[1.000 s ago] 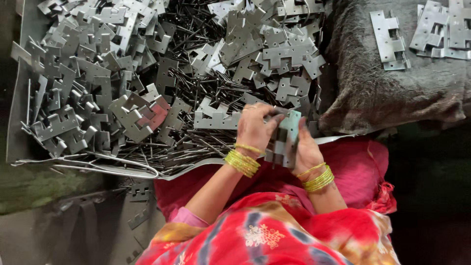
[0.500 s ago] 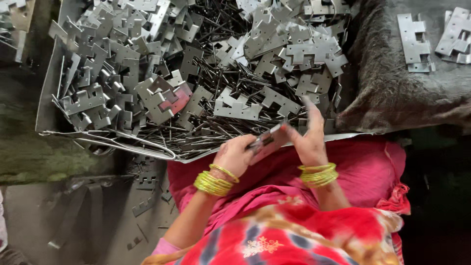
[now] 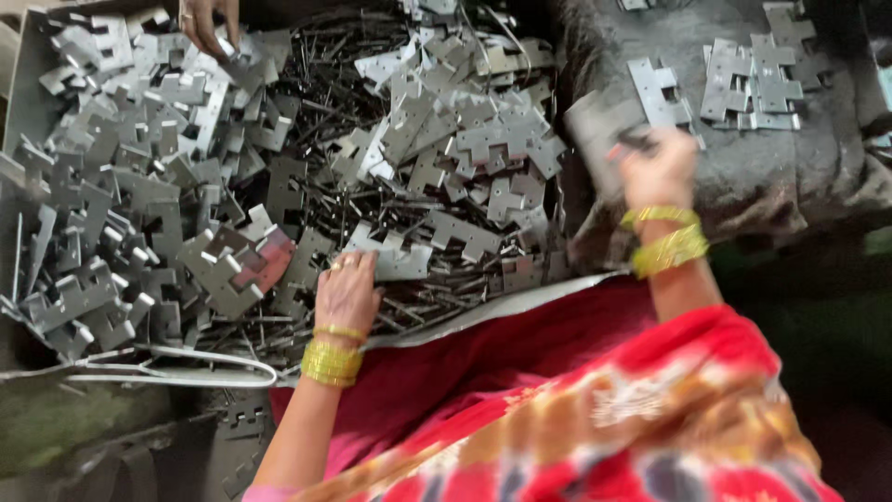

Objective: The person inserts metal rods into the holes of metal plates and places the assembled units into a pile. The person handles the parts by hand, picking up plates and rods from a large bin and assembling them one at a time.

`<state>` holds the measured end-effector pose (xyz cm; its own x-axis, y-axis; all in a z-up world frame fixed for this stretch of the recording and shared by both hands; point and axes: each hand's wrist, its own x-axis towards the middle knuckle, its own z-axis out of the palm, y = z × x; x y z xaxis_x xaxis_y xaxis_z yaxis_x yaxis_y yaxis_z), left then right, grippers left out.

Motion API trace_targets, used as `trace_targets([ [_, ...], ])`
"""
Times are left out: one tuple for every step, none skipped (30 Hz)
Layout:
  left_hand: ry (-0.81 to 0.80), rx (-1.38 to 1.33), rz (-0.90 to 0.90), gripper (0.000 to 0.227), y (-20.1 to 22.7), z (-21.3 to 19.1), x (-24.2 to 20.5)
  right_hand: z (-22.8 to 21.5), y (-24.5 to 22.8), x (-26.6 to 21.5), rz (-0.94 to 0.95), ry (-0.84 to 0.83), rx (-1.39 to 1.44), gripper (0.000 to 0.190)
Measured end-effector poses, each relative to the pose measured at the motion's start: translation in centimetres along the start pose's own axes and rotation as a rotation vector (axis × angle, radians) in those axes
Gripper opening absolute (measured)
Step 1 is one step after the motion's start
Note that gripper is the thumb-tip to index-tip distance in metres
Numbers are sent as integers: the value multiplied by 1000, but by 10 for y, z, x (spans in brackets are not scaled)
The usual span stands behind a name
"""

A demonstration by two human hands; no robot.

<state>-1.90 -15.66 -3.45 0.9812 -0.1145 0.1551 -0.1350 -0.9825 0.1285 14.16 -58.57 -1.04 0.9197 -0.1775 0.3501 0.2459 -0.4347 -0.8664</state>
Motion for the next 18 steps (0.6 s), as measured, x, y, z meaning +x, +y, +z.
trace_targets([
  [0, 16, 18, 52, -5, 3, 1, -6, 23, 36, -65, 172, -300, 12],
  [-6, 32, 31, 48, -8, 6, -1, -9, 47, 65, 211, 326, -376, 14],
  [-12, 48, 44, 44, -9, 6, -5, -14, 71, 95, 124, 449, -288, 49],
  [22, 45, 92, 39, -10, 5, -7, -18, 92, 121, 189, 474, -379, 54],
  [56, 42, 140, 34, -10, 2, -9, -21, 111, 144, 254, 497, -470, 58],
  [87, 38, 189, 29, -9, -3, -8, -25, 127, 163, 249, 430, -509, 60],
  [143, 20, 216, 20, -9, -9, -4, -29, 137, 179, 243, 364, -547, 62],
  [198, -1, 244, 13, -8, -16, -2, -35, 139, 192, 236, 297, -589, 64],
  [254, -22, 272, 8, -6, -23, 1, -40, 138, 202, 120, 372, -832, 69],
  [255, -70, 215, 7, -4, -30, 1, -43, 132, 200, 118, 371, -917, 65],
  [257, -118, 158, 10, -2, -38, 2, -41, 119, 192, 98, 357, -957, 60],
  [249, -166, 93, 15, 2, -47, 0, -35, 100, 173, 58, 315, -918, 56],
  [232, -182, 116, 8, 6, -54, 3, -25, 77, 146, -17, 211, -723, 51],
  [223, -197, 138, 4, 11, -60, 10, -8, 51, 115, -87, 79, -491, 47],
  [258, -194, 257, 4, 19, -65, 14, 12, 23, 73, -115, -126, -209, 43],
  [300, -194, 383, 6, 30, -69, 20, 28, -5, 35, -7, -369, 222, 39],
  [223, -173, 460, 6, 44, -73, 24, 40, -29, -17, -484, -590, -566, 63],
  [153, -152, 544, 7, 58, -75, 28, 62, -49, -50, -563, -827, -512, 63],
])
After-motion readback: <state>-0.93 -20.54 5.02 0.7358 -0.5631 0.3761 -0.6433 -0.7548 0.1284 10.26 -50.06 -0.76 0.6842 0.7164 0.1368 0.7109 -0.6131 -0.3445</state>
